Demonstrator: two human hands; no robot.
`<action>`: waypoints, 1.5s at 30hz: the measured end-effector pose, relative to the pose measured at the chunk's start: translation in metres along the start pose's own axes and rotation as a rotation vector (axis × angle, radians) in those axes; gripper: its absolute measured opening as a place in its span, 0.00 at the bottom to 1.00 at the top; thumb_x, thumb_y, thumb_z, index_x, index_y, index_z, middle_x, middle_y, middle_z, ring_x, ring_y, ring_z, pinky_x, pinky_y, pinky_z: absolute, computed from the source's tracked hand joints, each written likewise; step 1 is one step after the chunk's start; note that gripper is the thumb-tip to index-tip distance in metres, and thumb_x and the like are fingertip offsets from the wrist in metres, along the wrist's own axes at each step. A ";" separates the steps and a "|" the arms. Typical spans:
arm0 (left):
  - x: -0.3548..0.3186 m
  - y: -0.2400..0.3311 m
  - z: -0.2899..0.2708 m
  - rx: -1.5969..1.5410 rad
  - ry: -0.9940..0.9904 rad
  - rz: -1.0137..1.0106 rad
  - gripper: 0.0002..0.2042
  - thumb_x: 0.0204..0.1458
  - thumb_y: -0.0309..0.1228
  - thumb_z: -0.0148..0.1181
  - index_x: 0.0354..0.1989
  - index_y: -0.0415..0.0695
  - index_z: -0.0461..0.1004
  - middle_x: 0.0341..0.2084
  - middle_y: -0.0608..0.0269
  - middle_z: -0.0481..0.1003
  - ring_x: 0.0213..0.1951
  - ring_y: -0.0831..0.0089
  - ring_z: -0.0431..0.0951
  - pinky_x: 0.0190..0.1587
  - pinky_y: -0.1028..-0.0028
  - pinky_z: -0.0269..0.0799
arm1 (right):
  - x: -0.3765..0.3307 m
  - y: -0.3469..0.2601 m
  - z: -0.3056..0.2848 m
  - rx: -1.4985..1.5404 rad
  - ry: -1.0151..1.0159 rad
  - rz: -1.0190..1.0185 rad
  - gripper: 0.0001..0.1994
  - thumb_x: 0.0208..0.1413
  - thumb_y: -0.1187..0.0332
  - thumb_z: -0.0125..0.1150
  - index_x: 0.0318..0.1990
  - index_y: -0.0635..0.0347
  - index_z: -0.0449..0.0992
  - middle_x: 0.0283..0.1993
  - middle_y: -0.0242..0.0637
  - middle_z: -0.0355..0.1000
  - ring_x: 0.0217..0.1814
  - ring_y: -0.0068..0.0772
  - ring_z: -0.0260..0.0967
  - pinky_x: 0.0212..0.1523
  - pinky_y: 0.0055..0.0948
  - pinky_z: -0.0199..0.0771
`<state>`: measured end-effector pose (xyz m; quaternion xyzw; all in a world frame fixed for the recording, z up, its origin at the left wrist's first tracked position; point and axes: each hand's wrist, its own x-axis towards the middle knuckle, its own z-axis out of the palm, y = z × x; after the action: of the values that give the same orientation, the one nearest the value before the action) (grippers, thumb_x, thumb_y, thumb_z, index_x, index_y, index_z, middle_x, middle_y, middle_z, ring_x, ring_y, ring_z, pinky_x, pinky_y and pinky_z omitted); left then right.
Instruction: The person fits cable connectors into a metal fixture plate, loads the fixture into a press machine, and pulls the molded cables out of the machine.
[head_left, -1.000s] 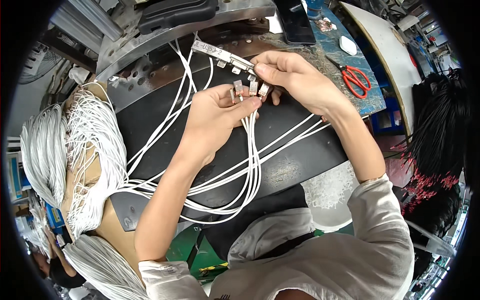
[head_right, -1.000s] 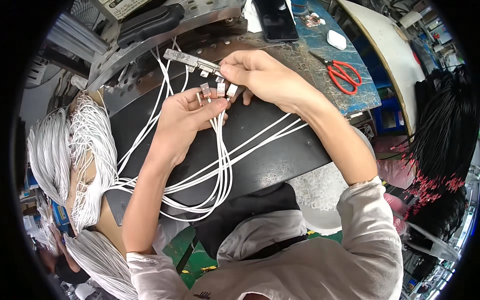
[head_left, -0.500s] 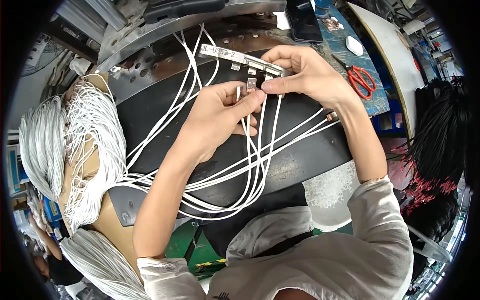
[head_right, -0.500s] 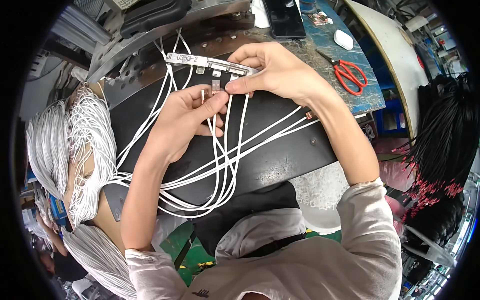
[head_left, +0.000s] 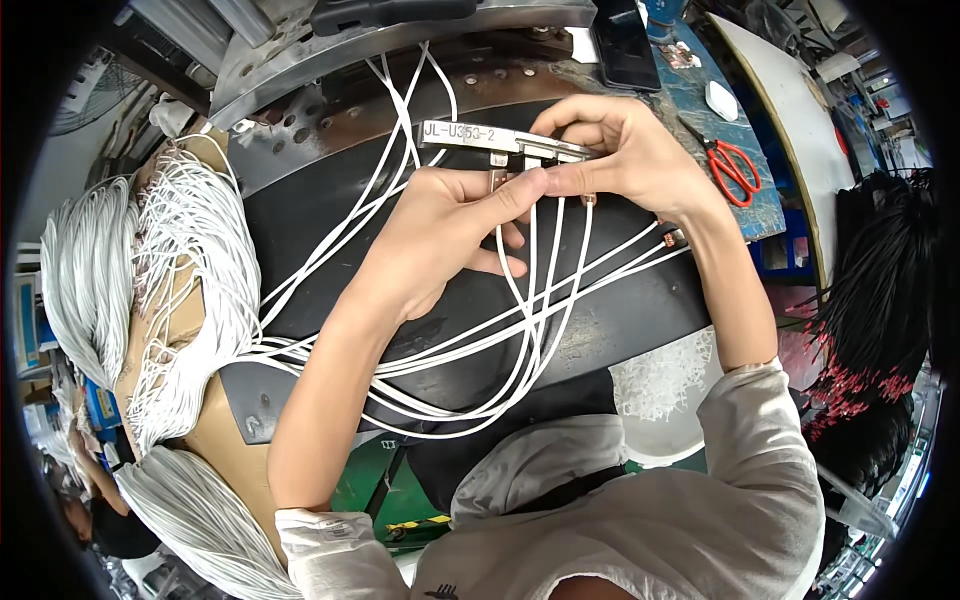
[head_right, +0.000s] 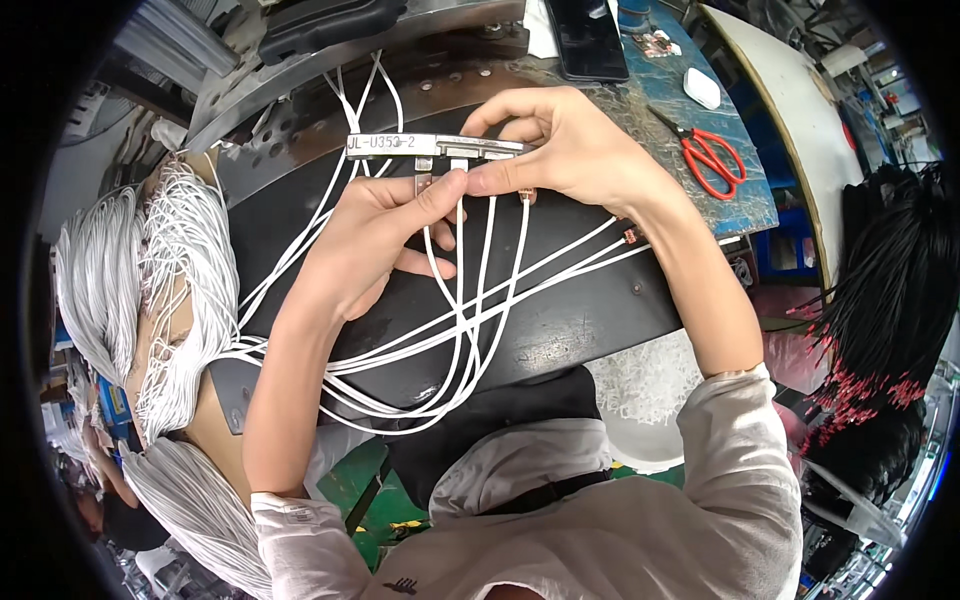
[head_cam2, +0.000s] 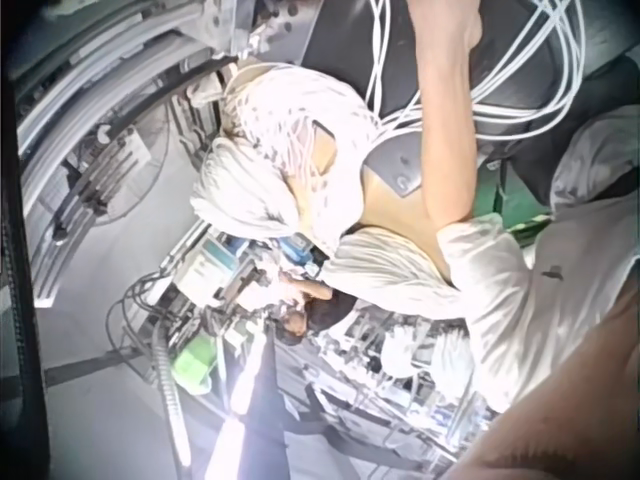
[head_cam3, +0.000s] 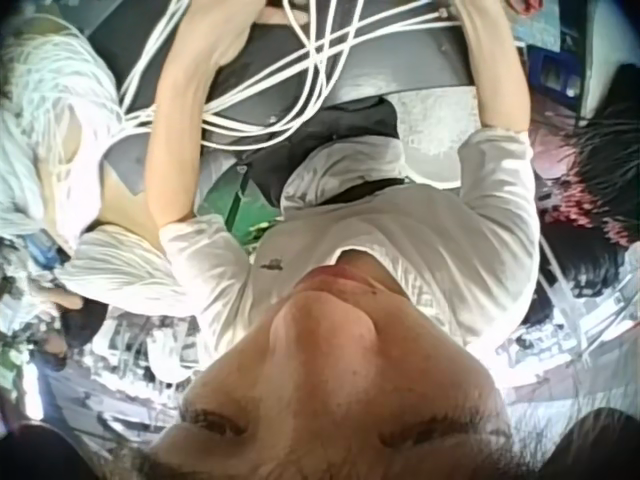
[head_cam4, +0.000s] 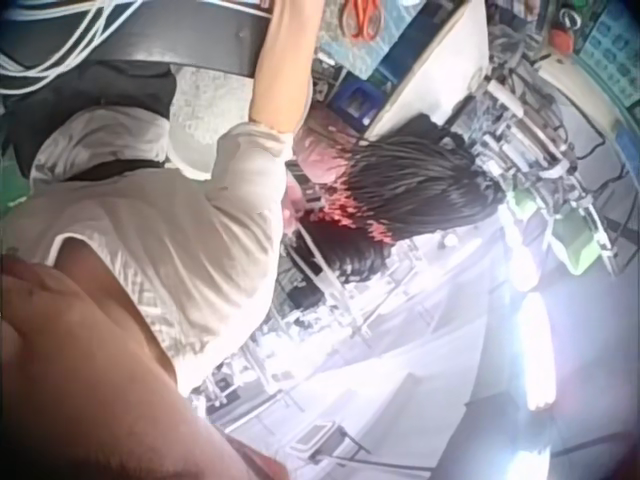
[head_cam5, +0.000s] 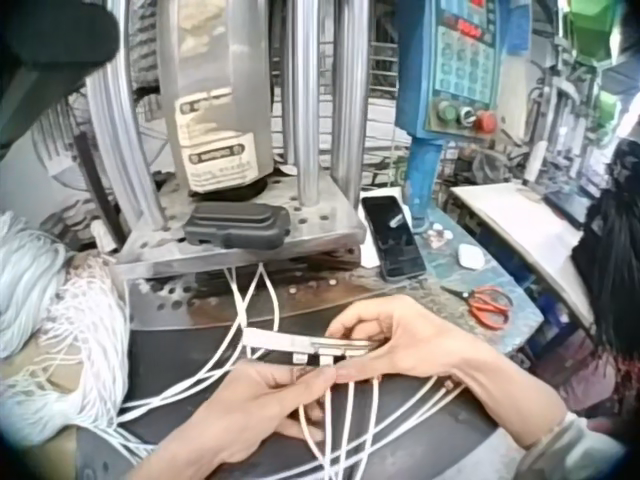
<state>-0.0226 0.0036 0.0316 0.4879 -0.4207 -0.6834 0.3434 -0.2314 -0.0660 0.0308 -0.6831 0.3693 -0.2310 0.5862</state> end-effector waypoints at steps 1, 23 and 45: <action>0.001 -0.001 -0.001 0.006 -0.013 -0.008 0.19 0.59 0.42 0.62 0.33 0.33 0.79 0.24 0.67 0.72 0.27 0.81 0.73 0.29 0.76 0.82 | -0.001 -0.003 0.000 -0.017 0.013 0.012 0.15 0.51 0.79 0.68 0.47 0.69 0.75 0.37 0.36 0.78 0.35 0.17 0.74 0.35 0.16 0.75; 0.062 0.036 -0.039 1.473 0.827 1.009 0.16 0.53 0.42 0.64 0.35 0.39 0.81 0.32 0.49 0.80 0.39 0.52 0.80 0.41 0.55 0.74 | 0.126 -0.006 -0.050 -1.041 0.481 -0.651 0.13 0.57 0.66 0.62 0.47 0.61 0.79 0.42 0.43 0.75 0.40 0.31 0.70 0.43 0.30 0.71; -0.093 0.023 -0.105 0.957 0.655 0.762 0.09 0.51 0.24 0.59 0.20 0.35 0.70 0.14 0.59 0.66 0.19 0.70 0.65 0.27 0.69 0.61 | 0.038 -0.003 -0.012 -0.952 0.473 -0.459 0.11 0.51 0.65 0.66 0.38 0.64 0.79 0.37 0.47 0.73 0.44 0.51 0.71 0.45 0.43 0.70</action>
<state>0.1061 0.0505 0.0701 0.5851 -0.6924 -0.0721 0.4159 -0.2157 -0.1030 0.0314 -0.8639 0.3961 -0.3070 0.0505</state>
